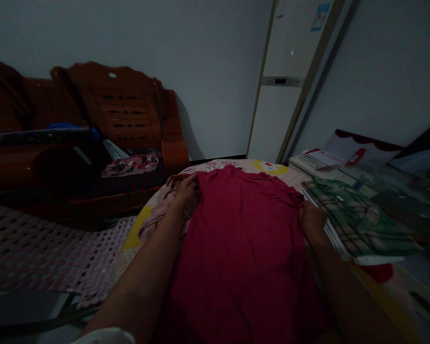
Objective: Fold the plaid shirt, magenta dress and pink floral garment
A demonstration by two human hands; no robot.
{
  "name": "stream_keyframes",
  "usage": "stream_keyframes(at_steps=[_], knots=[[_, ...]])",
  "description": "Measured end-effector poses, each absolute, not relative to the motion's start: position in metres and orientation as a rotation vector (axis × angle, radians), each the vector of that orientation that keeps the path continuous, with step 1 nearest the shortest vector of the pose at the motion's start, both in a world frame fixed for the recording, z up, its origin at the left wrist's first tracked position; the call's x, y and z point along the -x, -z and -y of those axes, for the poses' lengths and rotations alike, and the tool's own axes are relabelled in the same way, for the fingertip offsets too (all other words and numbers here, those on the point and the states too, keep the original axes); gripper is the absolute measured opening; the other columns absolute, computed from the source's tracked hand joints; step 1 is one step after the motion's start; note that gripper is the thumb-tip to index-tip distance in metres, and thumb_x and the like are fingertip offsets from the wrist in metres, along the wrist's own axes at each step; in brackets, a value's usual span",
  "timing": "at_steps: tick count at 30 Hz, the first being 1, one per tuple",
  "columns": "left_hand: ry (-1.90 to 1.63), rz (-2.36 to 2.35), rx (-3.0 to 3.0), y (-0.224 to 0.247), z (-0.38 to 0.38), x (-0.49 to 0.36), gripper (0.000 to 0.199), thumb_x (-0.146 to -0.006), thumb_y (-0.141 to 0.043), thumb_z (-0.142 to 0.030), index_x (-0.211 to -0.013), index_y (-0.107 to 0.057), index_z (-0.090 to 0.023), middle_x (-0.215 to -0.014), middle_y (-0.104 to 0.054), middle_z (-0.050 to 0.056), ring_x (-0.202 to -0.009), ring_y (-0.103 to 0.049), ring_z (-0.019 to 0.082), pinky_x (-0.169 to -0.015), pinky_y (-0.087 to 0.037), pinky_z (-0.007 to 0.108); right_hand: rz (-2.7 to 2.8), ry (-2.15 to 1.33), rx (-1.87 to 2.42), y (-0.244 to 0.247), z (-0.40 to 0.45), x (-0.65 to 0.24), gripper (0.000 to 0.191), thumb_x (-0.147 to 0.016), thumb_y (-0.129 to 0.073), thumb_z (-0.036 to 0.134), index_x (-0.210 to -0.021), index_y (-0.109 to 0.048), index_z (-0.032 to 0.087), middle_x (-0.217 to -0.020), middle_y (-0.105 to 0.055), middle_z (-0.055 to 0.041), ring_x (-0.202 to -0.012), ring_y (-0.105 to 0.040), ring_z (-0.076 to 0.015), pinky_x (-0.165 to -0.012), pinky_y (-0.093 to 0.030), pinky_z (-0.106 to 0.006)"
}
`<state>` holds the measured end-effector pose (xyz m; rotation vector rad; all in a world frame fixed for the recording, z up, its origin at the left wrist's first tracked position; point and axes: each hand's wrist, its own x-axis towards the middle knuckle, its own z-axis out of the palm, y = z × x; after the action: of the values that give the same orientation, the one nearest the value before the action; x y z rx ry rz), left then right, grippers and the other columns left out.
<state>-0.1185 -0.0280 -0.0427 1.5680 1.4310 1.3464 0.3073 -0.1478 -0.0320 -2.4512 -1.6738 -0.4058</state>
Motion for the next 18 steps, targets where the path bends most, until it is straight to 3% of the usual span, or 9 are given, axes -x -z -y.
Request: stream_keyframes(at_steps=[4,8,13,18], knots=[[-1.278,-1.541,-1.709,0.034,0.034,0.116,0.059,-0.073,-0.042,-0.012,-0.128,-0.062,-0.016,-0.124,-0.068,0.005,-0.113,-0.062,0.021,-0.099,-0.049,0.032,1.673,0.408,2.456,0.030,0.148,-0.305,0.027,-0.096,-0.044,0.022,-0.105,-0.066,0.010,-0.095,-0.071,-0.0173,-0.091,-0.069,-0.0277,-0.069,-0.041,-0.031],[-1.136,-1.752,-1.916,0.025,0.034,0.116,0.057,-0.075,-0.039,-0.011,-0.126,-0.063,-0.015,-0.129,-0.066,0.006,-0.120,-0.058,0.022,-0.107,-0.043,0.034,1.683,0.392,2.467,0.030,0.148,-0.305,0.029,-0.096,-0.041,0.020,-0.104,-0.067,0.009,-0.094,-0.071,-0.0181,-0.090,-0.068,-0.0274,-0.070,-0.043,-0.031],[-1.090,-1.821,-2.250,0.016,0.030,0.124,0.053,-0.083,-0.033,-0.010,-0.130,-0.058,-0.010,-0.143,-0.053,0.012,-0.134,-0.046,0.021,-0.115,-0.034,0.036,1.691,0.384,2.453,0.031,0.147,-0.307,0.029,-0.096,-0.041,0.021,-0.104,-0.067,0.010,-0.094,-0.071,-0.0175,-0.089,-0.068,-0.0264,-0.069,-0.043,-0.030],[-0.588,-2.087,-2.252,0.029,0.032,0.125,0.047,-0.082,-0.051,-0.021,-0.125,-0.056,-0.004,-0.145,-0.046,0.024,-0.135,-0.044,0.034,-0.111,-0.038,0.044,1.707,0.393,2.459,0.032,0.147,-0.308,0.029,-0.097,-0.040,0.020,-0.104,-0.066,0.011,-0.096,-0.071,-0.0175,-0.090,-0.069,-0.0267,-0.070,-0.044,-0.030]])
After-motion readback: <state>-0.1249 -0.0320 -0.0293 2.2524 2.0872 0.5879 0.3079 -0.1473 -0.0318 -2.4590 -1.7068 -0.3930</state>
